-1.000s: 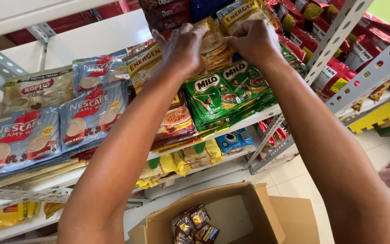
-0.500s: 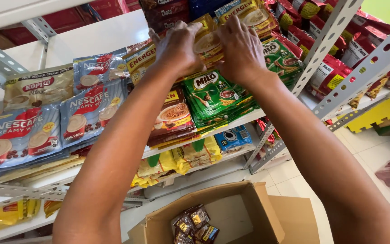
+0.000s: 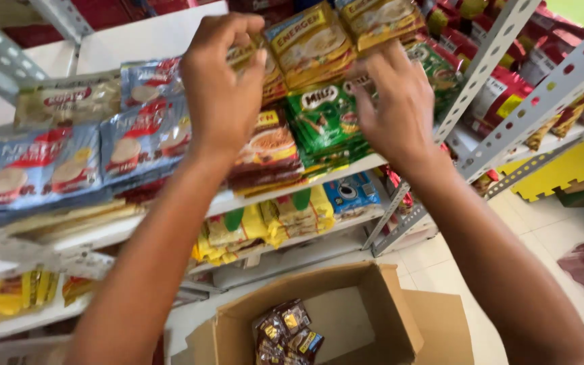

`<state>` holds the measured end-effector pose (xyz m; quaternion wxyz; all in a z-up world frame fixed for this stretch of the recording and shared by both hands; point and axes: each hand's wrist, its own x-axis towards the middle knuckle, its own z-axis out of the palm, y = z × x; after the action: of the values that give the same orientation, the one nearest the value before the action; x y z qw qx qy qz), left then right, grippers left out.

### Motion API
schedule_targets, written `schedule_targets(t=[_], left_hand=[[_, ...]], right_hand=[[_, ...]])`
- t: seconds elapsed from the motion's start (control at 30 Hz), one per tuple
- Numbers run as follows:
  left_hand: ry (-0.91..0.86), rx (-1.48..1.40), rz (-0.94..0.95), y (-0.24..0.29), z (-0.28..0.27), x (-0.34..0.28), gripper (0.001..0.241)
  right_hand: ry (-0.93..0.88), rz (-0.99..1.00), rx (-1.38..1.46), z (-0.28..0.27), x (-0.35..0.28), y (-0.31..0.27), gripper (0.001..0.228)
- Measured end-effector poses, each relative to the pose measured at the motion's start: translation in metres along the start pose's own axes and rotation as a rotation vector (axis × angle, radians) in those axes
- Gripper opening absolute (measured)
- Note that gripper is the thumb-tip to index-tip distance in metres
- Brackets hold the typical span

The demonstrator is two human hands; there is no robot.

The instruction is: Restocking grocery shelves with packets of cereal from a cardboard box.

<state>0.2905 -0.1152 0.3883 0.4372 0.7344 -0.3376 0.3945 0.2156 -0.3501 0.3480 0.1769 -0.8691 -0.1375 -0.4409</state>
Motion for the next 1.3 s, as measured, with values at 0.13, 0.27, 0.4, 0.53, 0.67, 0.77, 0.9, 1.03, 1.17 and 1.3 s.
schedule_targets(t=[0.13,0.27,0.4,0.53,0.67,0.77,0.9,1.03,1.17,1.3], left_hand=[[0.035,-0.007,0.029,0.073,-0.056,-0.089,0.017],[0.011,-0.312,-0.477,0.071,-0.06,-0.24,0.011],[-0.05,-0.934,-1.317,0.025,-0.032,-0.406,0.076],[0.356,-1.223,-2.069,0.008,-0.022,-0.516,0.08],[0.365,-1.475,-1.782,0.024,-0.017,-0.601,0.097],[0.161,-1.515,-1.695,0.046,-0.023,-0.605,0.105],[0.152,-1.64,-1.543,0.063,-0.043,-0.573,0.098],[-0.216,-0.798,-1.371,0.018,-0.004,-0.609,0.087],[-0.919,0.091,-1.221,-0.079,0.009,-0.735,0.061],[-1.144,0.263,-1.466,-0.138,0.014,-0.771,0.038]], right_hand=[[0.046,-0.038,0.085,-0.013,-0.091,-0.049,0.011],[-0.24,0.418,0.295,0.035,-0.227,-0.075,0.013],[-0.362,0.332,0.387,0.078,-0.322,-0.123,0.009],[-0.434,0.402,0.574,0.1,-0.361,-0.202,0.046],[-0.471,0.414,0.823,0.185,-0.511,-0.211,0.056],[-0.463,0.838,1.093,0.26,-0.609,-0.153,0.056],[-0.784,1.119,0.445,0.268,-0.645,-0.103,0.061],[-0.36,1.832,1.023,0.242,-0.594,-0.169,0.072],[-0.388,1.835,1.301,0.226,-0.594,-0.202,0.067],[0.127,2.109,1.314,0.211,-0.64,-0.143,0.041]])
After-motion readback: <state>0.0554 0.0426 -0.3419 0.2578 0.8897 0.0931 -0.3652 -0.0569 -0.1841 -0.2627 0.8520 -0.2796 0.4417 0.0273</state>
